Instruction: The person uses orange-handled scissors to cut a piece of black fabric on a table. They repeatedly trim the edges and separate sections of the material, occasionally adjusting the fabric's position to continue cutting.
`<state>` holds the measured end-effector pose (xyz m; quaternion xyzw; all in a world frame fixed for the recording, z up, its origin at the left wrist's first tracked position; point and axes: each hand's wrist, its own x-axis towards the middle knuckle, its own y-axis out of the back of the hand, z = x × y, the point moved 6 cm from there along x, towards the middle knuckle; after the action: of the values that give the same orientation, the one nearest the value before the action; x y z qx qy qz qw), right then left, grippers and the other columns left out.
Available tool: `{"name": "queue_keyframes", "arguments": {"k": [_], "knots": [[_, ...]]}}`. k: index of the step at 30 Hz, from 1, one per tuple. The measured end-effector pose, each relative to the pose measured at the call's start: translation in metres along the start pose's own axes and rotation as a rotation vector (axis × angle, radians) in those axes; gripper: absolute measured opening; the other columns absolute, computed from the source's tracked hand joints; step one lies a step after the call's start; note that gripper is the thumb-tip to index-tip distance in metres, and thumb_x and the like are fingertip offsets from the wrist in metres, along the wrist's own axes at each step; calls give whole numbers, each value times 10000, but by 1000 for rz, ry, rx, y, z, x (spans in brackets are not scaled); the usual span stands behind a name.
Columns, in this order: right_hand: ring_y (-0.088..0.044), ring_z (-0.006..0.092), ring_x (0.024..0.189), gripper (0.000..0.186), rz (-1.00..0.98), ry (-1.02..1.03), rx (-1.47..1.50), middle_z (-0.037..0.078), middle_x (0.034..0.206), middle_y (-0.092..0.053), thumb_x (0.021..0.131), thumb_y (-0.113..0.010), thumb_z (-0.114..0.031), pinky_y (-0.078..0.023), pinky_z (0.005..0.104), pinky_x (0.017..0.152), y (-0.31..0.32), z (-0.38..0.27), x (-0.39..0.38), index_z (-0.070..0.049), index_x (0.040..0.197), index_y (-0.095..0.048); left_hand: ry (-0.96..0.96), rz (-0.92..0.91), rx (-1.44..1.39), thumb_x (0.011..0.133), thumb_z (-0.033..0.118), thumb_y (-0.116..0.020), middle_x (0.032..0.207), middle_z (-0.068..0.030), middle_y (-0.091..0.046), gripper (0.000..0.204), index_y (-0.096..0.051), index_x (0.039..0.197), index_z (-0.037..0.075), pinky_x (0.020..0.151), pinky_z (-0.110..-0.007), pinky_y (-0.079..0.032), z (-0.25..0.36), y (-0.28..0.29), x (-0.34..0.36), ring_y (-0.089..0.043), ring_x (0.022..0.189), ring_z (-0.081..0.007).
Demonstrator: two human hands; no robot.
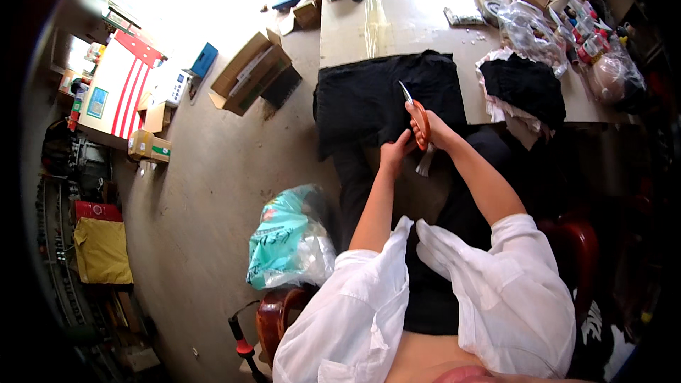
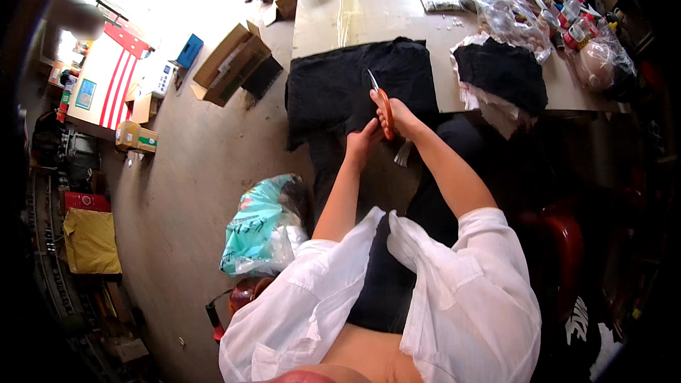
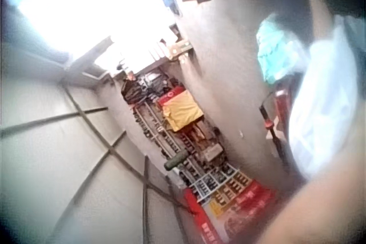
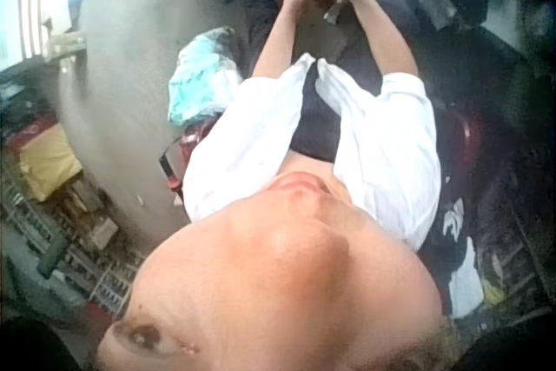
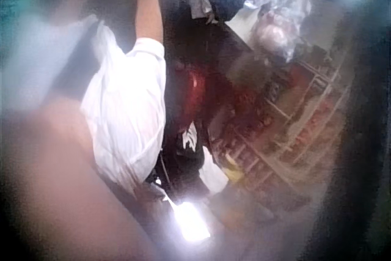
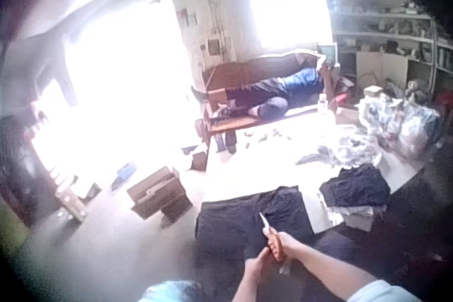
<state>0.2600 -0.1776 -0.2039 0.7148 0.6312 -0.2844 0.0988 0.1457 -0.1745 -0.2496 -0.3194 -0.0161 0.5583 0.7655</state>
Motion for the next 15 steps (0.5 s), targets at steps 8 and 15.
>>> {"name": "queue_keyframes", "arguments": {"k": [8, 15], "knots": [[-397, 86, 408, 563, 3, -51, 139, -36, 558, -394, 733, -623, -651, -323, 226, 386, 9, 4, 3, -119, 684, -446, 43, -36, 471, 884, 320, -589, 760, -136, -678, 360, -624, 819, -33, 517, -277, -510, 75, -1, 23, -657, 576, -215], [-395, 79, 418, 607, -108, -95, 313, -18, 591, -397, 730, -603, -676, -359, 225, 404, -5, 2, -1, -91, 743, -442, -359, -138, 29, 859, 235, -648, 949, -129, -667, 233, -632, 828, 4, 806, -266, -511, 92, -6, 71, -639, 868, -175]]}}
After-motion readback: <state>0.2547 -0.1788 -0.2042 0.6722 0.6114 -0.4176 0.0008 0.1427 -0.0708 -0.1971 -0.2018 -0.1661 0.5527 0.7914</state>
